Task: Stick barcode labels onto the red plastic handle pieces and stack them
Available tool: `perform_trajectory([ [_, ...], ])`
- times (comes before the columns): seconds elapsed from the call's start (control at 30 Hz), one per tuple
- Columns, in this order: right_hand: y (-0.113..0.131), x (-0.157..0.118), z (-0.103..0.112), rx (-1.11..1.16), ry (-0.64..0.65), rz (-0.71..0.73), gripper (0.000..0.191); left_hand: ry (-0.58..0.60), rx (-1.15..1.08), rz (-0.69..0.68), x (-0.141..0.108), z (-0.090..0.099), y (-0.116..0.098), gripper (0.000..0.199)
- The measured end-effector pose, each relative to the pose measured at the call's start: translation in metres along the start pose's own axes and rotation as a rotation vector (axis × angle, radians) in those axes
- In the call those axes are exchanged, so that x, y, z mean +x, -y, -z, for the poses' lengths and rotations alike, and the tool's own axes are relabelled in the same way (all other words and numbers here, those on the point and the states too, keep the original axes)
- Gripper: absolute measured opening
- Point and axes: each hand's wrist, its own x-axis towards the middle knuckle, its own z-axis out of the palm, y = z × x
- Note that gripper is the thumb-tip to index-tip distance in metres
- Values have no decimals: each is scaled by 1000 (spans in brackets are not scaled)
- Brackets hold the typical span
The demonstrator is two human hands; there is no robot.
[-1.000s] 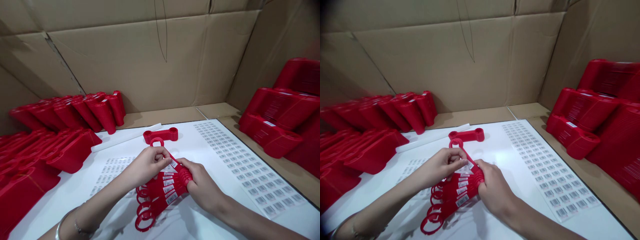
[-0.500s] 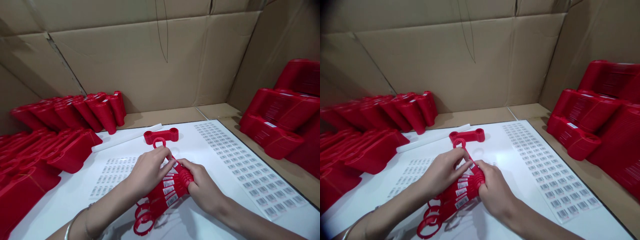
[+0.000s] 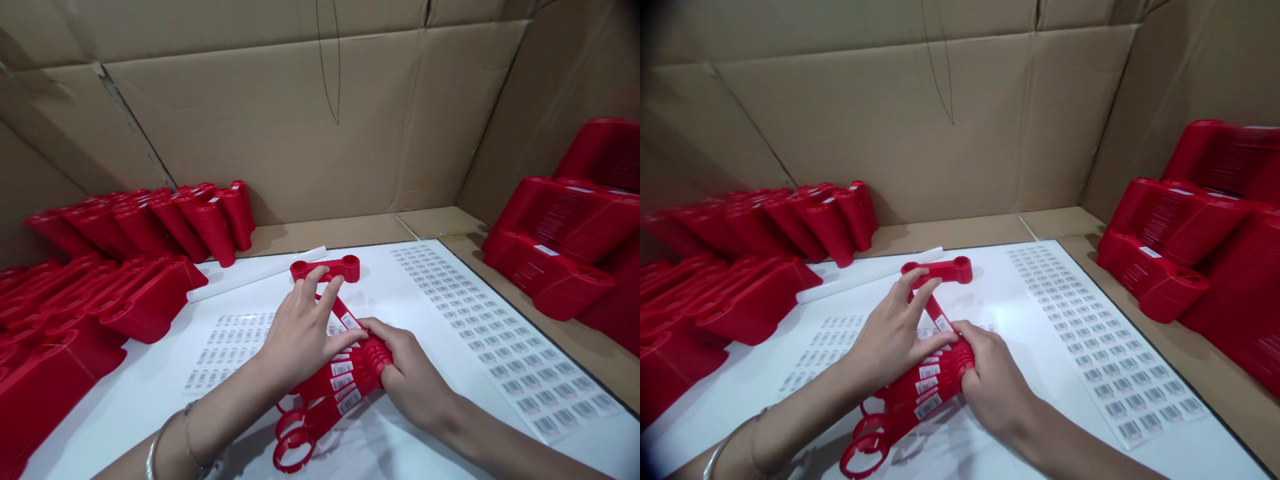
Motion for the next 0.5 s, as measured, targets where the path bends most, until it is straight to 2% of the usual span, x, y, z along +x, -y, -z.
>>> perform_trajectory([
  [0.1, 0, 0, 0, 4, 7, -10, 57, 33, -128, 28, 1, 3, 1, 62],
  [0.17, 1, 0, 0, 21, 9, -17, 59, 48, -279, 65, 5, 10, 4, 45],
  [0.27, 2, 1, 1, 43, 4, -18, 60, -22, -433, 137, 11, 20, 12, 24],
  [0.5, 3, 3, 5, 82, -27, -15, 60, -90, -482, 188, 15, 24, 19, 11],
])
